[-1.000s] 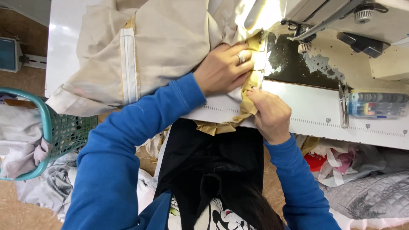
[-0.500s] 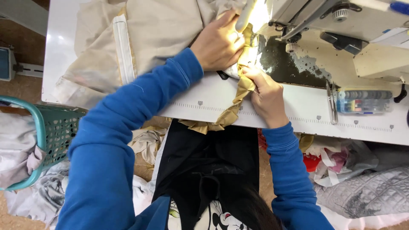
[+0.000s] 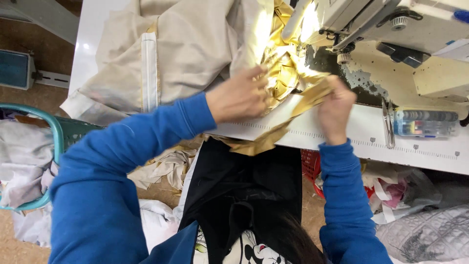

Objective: Attaching a yellow ruffled fabric strip to a beige garment piece using an industrial sewing machine.

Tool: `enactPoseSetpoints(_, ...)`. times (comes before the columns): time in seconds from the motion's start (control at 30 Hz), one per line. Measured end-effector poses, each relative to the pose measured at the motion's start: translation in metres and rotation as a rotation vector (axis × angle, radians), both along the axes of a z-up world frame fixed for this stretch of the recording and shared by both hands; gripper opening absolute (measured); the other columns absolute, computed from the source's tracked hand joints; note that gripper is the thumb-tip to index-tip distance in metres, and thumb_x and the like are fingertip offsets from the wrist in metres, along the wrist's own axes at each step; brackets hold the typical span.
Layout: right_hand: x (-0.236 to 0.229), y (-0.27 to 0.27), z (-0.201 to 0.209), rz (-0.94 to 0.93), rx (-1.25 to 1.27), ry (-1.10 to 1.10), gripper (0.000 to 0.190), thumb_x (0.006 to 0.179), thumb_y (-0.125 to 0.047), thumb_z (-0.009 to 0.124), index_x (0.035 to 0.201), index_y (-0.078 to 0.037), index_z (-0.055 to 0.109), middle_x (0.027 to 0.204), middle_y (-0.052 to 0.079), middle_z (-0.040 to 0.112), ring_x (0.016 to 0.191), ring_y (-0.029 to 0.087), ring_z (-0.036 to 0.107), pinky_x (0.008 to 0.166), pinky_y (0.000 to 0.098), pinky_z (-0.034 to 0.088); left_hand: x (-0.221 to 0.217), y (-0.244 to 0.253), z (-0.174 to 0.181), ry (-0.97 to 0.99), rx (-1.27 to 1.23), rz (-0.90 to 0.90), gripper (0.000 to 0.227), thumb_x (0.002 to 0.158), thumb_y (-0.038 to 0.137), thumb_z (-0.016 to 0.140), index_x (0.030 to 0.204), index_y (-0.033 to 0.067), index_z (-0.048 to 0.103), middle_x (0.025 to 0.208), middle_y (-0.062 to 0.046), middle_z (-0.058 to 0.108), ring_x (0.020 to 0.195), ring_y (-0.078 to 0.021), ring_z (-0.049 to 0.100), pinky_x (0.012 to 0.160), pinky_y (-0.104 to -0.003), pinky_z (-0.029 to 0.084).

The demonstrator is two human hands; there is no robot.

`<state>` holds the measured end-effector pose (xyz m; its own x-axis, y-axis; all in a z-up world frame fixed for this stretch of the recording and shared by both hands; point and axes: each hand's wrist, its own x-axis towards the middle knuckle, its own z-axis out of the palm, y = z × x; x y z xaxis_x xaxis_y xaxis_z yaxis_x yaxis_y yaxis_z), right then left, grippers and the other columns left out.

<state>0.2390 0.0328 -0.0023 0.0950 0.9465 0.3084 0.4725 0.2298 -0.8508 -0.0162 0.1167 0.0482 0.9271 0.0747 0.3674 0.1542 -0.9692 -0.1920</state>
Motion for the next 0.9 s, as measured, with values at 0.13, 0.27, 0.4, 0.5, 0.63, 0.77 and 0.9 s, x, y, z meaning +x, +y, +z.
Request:
enactPoseSetpoints(0.13,0.031,0.009,-0.023,-0.068,0.128,0.049,0.033,0.121,-0.012,0.04,0.108,0.0,0.068,0.092,0.014,0.067,0.089,0.028,0.068,0.094,0.0454,0.057,0.013,-0.035,-0.003,-0.108,-0.098,0.091,0.013,0.094,0.011,0.065,0.082,0.0104,0.069,0.079,-0.008,0.066,0.087,-0.0248,0.063,0.097,-0.045,0.042)
enactPoseSetpoints(0.27,0.011,0.003,-0.018,0.053,0.197,-0.141,0.044,0.118,-0.04,0.049,0.101,-0.005,0.07,0.083,0.009,0.07,0.076,0.029,0.07,0.081,0.0408,0.06,0.026,-0.057,-0.002,-0.315,-0.113,0.158,0.014,0.102,0.016,0.056,0.091,0.0091,0.061,0.093,-0.015,0.064,0.082,-0.0313,0.06,0.075,-0.042,0.047)
enactPoseSetpoints(0.4,-0.009,-0.006,-0.001,0.157,0.201,-0.221,0.033,0.105,-0.045,0.064,0.11,-0.015,0.077,0.088,0.005,0.074,0.084,0.035,0.074,0.076,0.0416,0.06,0.035,-0.064,-0.036,-0.397,-0.182,0.156,0.014,0.101,0.017,0.056,0.091,0.0101,0.062,0.08,-0.009,0.058,0.082,-0.0286,0.059,0.076,-0.04,0.047)
enactPoseSetpoints(0.5,-0.009,-0.008,0.011,0.302,0.164,-0.296,0.036,0.104,-0.043,0.058,0.124,-0.019,0.076,0.114,0.008,0.076,0.108,0.033,0.072,0.094,0.0408,0.06,0.033,-0.063,-0.033,-0.409,-0.209,0.122,0.017,0.1,0.014,0.057,0.084,0.0089,0.059,0.073,-0.008,0.053,0.082,-0.0289,0.057,0.075,-0.04,0.046)
enactPoseSetpoints(0.63,-0.019,-0.006,0.02,0.256,0.282,-0.393,0.041,0.109,-0.04,0.048,0.119,-0.012,0.077,0.108,0.01,0.077,0.097,0.036,0.074,0.085,0.0448,0.062,0.028,-0.058,-0.047,-0.377,-0.357,0.079,0.016,0.101,0.014,0.056,0.088,0.0098,0.063,0.073,-0.007,0.058,0.09,-0.0266,0.062,0.08,-0.037,0.049)
enactPoseSetpoints(0.77,-0.021,-0.009,0.009,0.22,0.304,-0.45,0.033,0.107,-0.038,0.058,0.115,-0.013,0.077,0.11,0.007,0.078,0.1,0.033,0.075,0.085,0.0432,0.063,0.013,-0.014,-0.008,-0.181,-0.975,-0.111,0.016,0.096,0.021,0.066,0.092,0.0092,0.076,0.077,-0.01,0.074,0.083,-0.0287,0.071,0.076,-0.041,0.057)
enactPoseSetpoints(0.9,-0.026,-0.008,0.006,0.17,0.347,-0.462,0.029,0.106,-0.037,0.062,0.111,-0.013,0.077,0.109,0.004,0.078,0.099,0.029,0.075,0.086,0.0383,0.062,0.025,0.029,-0.034,-0.299,-0.656,0.052,0.022,0.1,0.022,0.056,0.095,0.008,0.072,0.087,-0.015,0.072,0.081,-0.0321,0.069,0.074,-0.043,0.056)
